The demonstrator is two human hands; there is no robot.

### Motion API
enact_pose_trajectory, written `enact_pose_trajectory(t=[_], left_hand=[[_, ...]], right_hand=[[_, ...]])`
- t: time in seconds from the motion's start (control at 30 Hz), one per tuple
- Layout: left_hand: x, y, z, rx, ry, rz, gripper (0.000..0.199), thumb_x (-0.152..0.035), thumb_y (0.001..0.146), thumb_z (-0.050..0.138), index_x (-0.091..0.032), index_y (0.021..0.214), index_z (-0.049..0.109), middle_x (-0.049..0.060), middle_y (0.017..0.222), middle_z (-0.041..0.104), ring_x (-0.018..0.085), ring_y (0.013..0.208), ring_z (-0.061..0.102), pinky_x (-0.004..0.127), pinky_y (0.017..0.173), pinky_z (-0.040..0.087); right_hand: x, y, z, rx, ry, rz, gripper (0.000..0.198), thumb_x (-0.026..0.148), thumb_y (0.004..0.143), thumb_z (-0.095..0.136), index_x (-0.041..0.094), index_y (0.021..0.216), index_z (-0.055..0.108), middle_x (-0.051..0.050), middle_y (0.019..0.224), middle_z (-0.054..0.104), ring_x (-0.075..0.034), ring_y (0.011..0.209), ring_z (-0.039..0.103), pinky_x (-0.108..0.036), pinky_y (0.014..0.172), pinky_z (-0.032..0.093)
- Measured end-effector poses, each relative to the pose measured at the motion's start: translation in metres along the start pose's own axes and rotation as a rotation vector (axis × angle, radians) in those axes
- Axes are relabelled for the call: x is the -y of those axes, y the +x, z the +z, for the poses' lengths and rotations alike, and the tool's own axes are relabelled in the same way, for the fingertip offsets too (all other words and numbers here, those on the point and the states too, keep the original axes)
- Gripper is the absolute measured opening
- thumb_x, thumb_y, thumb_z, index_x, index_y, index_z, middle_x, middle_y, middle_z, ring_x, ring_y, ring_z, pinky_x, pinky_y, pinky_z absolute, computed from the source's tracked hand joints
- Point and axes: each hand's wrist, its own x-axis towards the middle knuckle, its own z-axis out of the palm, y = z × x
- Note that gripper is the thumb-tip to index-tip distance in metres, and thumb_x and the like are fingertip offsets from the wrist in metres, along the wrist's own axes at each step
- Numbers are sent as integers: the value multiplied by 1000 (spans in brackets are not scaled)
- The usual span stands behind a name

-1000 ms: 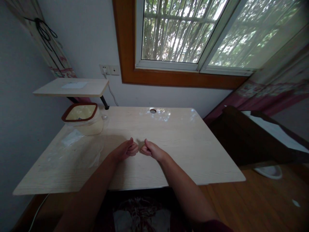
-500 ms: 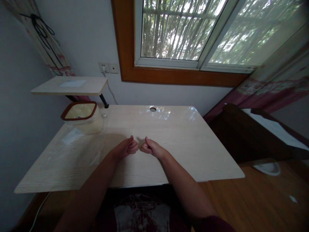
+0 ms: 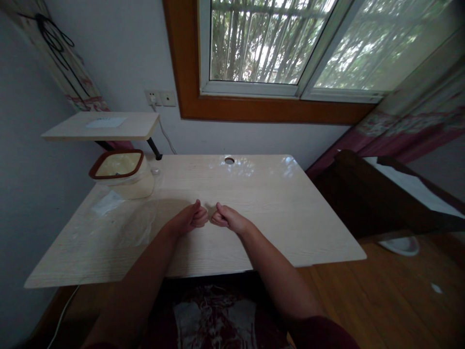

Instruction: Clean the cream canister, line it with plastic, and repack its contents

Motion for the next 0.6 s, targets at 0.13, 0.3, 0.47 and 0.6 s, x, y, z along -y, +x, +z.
enact_pose_trajectory(t=[0.13,0.3,0.47,0.6], left_hand=[[1,0,-1,-6,13,-13,74,-80,83,55,-20,51,26,-7,46,19,7,43,14,24,43,10],[1,0,-1,2,19,-3,73,-79,83,55,-20,52,27,-7,46,19,7,43,15,24,44,11],[2,0,-1,1,37,9,73,-79,84,55,-20,52,26,-8,47,18,7,43,15,25,44,12],[3,0,0,-1,39,19,73,-78,85,55,-20,52,27,-7,46,19,7,43,16,25,44,11]], right_hand=[[1,0,0,14,-1,-8,75,74,99,26,23,44,32,5,41,27,-10,43,22,-33,51,15],[3,-1,2,12,-16,4,75,74,99,27,23,45,33,5,42,28,-10,43,23,-32,51,16],[-1,0,1,39,1,-21,73,71,101,26,23,46,34,6,42,28,-10,43,22,-32,51,15],[-2,0,2,37,26,-33,73,71,101,28,23,46,34,6,42,27,-10,43,21,-32,51,15]])
